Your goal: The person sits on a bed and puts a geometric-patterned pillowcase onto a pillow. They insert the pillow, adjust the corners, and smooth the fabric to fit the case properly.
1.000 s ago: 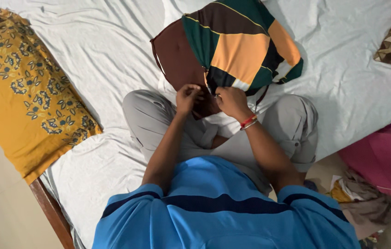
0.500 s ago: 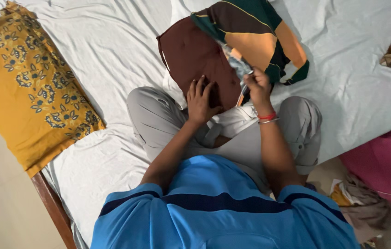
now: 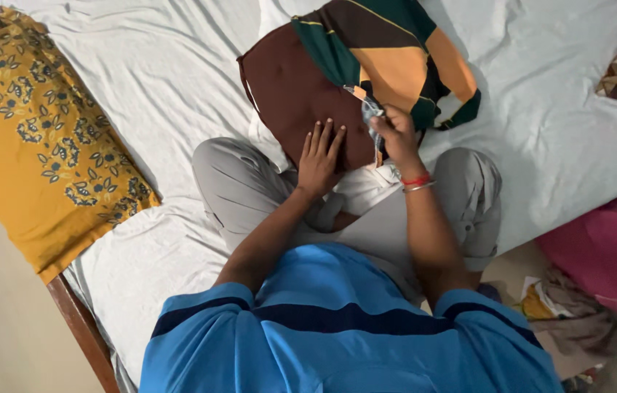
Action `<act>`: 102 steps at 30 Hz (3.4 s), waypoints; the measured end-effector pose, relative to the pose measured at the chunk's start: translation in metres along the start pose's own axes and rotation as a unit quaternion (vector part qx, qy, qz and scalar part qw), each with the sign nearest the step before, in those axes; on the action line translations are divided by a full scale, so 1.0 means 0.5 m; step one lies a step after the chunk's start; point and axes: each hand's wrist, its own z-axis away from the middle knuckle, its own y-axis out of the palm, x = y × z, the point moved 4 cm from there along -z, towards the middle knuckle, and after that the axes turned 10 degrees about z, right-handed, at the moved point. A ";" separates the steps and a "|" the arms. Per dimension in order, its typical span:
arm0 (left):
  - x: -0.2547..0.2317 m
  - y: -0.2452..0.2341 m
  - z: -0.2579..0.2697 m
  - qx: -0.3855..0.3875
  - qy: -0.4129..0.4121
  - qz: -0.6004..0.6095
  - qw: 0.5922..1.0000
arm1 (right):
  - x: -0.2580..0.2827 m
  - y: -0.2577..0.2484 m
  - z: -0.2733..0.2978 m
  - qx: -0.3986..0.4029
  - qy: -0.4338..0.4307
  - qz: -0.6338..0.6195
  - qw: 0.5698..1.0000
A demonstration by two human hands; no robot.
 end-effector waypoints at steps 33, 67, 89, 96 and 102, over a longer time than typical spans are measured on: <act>-0.025 0.082 -0.113 -0.009 0.039 0.355 0.934 | 0.075 -0.048 0.034 -0.162 0.067 0.012 0.984; 0.365 -0.084 -0.113 -0.186 -0.197 0.303 0.914 | -0.119 -0.264 0.011 -0.338 0.089 0.426 0.835; 0.229 -0.190 -0.207 -0.259 -0.055 0.540 0.799 | -0.071 -0.223 -0.008 -0.306 -0.144 0.085 0.937; 0.044 -0.451 -0.209 -0.396 0.129 0.510 0.753 | -0.066 -0.162 -0.041 -0.239 -0.054 -0.002 0.970; -0.102 -0.369 -0.147 -0.174 0.238 0.294 0.909 | -0.092 -0.150 -0.055 -0.279 -0.019 0.018 0.960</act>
